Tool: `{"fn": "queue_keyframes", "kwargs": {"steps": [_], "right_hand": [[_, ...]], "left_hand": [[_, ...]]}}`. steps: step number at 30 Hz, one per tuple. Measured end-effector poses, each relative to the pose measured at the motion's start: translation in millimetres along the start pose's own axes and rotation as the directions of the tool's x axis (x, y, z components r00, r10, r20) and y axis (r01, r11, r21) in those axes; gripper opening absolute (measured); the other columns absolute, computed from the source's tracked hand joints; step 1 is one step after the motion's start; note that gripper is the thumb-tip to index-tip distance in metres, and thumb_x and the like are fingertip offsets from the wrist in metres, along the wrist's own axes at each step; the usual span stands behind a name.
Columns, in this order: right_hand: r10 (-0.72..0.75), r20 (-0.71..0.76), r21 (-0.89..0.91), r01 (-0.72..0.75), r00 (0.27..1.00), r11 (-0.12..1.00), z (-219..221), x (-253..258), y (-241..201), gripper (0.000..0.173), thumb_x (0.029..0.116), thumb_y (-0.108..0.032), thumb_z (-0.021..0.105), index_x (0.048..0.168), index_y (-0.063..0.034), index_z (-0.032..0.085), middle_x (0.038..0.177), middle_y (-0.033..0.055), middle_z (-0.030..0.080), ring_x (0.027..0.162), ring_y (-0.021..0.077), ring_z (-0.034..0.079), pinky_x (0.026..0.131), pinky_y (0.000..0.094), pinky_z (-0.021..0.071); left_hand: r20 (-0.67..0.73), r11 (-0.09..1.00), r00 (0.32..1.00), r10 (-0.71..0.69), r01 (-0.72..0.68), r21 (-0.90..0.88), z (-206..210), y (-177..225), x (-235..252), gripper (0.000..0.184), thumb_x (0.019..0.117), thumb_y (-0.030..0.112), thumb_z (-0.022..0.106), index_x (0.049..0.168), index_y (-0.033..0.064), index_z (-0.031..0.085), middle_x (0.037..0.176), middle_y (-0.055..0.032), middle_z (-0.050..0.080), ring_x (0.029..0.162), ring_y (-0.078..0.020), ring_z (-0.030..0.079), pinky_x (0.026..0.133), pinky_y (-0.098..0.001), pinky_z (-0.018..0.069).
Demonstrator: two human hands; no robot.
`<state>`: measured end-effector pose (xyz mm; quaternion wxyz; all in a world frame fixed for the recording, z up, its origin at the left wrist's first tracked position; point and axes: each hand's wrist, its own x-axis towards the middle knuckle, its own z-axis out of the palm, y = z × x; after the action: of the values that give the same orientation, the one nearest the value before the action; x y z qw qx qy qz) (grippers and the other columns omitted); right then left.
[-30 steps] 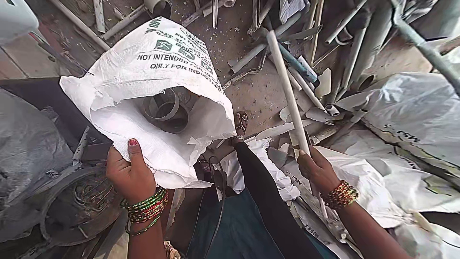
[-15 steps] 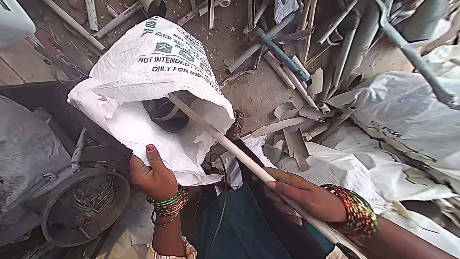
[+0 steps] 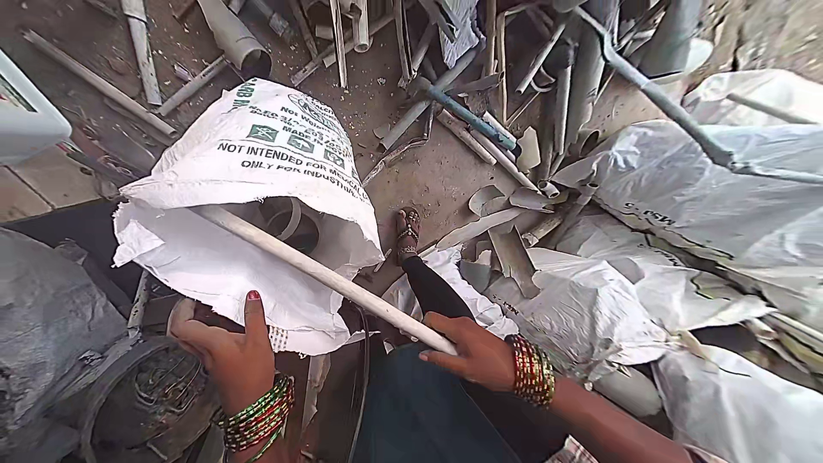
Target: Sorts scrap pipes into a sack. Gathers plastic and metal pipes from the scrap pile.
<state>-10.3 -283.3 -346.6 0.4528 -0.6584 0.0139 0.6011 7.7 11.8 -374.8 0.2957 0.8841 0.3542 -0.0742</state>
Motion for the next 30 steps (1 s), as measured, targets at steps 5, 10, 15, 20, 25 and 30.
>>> {"fn": "queue_keyframes", "kwargs": {"steps": [5,10,15,20,25,30], "right_hand": [[-0.169,-0.477,-0.144,0.113,0.862,0.983,-16,-45,104,0.038,0.0943,-0.034,0.065,0.096,0.0044,0.066,0.072,0.0102,0.063,0.061,0.0112,0.057,0.058,0.028,0.0486],[0.027,-0.538,0.215,0.107,0.842,0.971,-26,-15,142,0.038,0.1023,-0.022,0.051,0.125,0.0085,0.055,0.089,-0.0014,0.059,0.075,-0.0044,0.052,0.07,0.0151,0.0454],[-0.017,-0.235,0.027,0.024,0.972,0.999,-48,14,129,0.041,0.104,-0.016,0.057,0.136,0.0103,0.058,0.124,0.0309,0.066,0.119,0.0424,0.063,0.108,0.0532,0.0451],[-0.05,-0.007,-0.101,0.049,0.999,0.994,-98,26,164,0.048,0.1102,-0.031,0.045,0.126,0.0066,0.069,0.135,0.0279,0.064,0.133,0.0458,0.054,0.116,0.0583,0.0352],[0.225,-0.265,0.004,-0.232,0.938,0.973,-182,43,194,0.04,0.1124,-0.022,0.042,0.127,0.0078,0.064,0.12,0.0304,0.067,0.115,0.0444,0.065,0.105,0.0597,0.044],[0.389,-0.243,-0.219,-0.442,0.888,0.87,-256,88,205,0.041,0.112,-0.024,0.042,0.131,0.0069,0.062,0.127,0.0345,0.063,0.125,0.0502,0.059,0.107,0.0658,0.0402]], "left_hand": [[-0.151,0.819,0.879,0.453,-0.477,-0.32,14,31,-34,0.032,0.0983,0.011,0.057,0.128,0.0053,0.047,0.135,0.0008,0.056,0.128,-0.0037,0.052,0.104,-0.0241,0.0459],[0.529,0.783,0.767,0.363,0.056,-0.62,108,86,-101,0.073,0.0963,0.032,0.067,0.145,-0.0118,0.035,0.149,-0.0245,0.045,0.137,-0.0205,0.051,0.109,-0.0321,0.0481],[0.854,0.681,0.5,0.147,0.574,-0.454,191,82,-116,0.057,0.0888,0.006,0.067,0.137,-0.0158,0.045,0.137,-0.0212,0.06,0.126,-0.0136,0.059,0.106,-0.0266,0.047],[0.826,0.604,0.526,-0.204,0.731,-0.316,204,97,-132,0.02,0.1092,0.005,0.039,0.107,-0.0049,0.057,0.094,-0.0098,0.074,0.089,-0.0121,0.072,0.086,-0.0272,0.0575],[0.774,0.532,0.568,-0.28,0.763,-0.368,210,129,-138,0.02,0.11,0.006,0.039,0.11,-0.0034,0.056,0.087,-0.0054,0.07,0.082,-0.0112,0.071,0.08,-0.0256,0.0581],[0.752,0.487,0.574,-0.324,0.783,-0.387,247,120,-146,0.014,0.1015,-0.005,0.051,0.114,-0.0068,0.056,0.089,-0.008,0.066,0.076,-0.0114,0.066,0.074,-0.0253,0.0574]]}}
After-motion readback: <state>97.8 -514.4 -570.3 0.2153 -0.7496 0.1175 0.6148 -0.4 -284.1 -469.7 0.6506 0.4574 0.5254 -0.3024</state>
